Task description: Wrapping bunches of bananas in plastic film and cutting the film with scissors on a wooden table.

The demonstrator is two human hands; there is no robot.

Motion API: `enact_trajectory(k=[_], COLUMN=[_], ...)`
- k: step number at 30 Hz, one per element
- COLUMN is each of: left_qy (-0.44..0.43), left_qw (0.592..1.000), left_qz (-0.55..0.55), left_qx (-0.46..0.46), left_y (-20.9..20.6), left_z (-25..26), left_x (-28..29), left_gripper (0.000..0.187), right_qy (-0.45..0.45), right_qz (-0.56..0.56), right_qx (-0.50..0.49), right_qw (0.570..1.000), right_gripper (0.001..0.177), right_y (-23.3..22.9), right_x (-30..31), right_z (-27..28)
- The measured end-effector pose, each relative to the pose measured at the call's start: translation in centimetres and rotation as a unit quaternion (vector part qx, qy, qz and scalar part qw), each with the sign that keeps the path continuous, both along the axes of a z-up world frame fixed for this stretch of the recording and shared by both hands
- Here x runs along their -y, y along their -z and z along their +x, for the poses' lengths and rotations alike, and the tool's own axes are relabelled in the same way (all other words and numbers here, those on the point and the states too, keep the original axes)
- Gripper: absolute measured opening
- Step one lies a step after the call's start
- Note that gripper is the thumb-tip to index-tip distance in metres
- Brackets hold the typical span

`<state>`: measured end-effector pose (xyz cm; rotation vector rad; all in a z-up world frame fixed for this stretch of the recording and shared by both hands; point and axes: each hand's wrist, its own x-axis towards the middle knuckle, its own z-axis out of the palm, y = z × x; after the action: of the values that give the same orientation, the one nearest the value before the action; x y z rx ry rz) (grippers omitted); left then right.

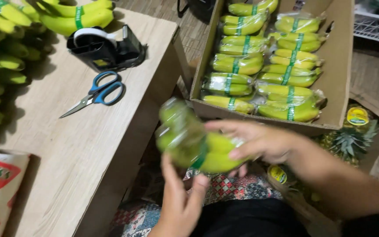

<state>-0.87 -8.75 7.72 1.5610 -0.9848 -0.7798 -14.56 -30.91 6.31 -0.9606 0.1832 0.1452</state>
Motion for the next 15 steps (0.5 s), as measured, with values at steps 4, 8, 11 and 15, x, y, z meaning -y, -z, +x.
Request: enact_trajectory(k=[4,8,11,15], left_qy=[0.049,-0.149,-0.263,-0.293], left_qw=[0.996,0.984,0.964,0.956], left_qz=[0.011,0.024,0.019,0.014], left_qx=[0.074,0.094,0.041,0.012], left_y=[-3.3,-1.9,3.0,7.1], left_z=[1.6,4.4,8.0,13.3], left_x=[-0.6,-4.6,-10.1,-19.2], left_gripper=[0.094,0.076,0.083,0.099], right_qy=[0.04,0.124,0.145,0.039], right_qz=[-0.121,-0.343,-0.347,-0.414], right_qx=[-0.052,-0.501,-0.572,-0.63], right_qw=[0.99,0.784,0.729,0.656], right_gripper=[0.086,0.081,0.079,0.073], right_y=[-3.3,-3.9,0.8,5.4], right_x=[8.2,17.8,24.4,29.0], right_z=[-4.2,-8.1,-10.1,-8.7])
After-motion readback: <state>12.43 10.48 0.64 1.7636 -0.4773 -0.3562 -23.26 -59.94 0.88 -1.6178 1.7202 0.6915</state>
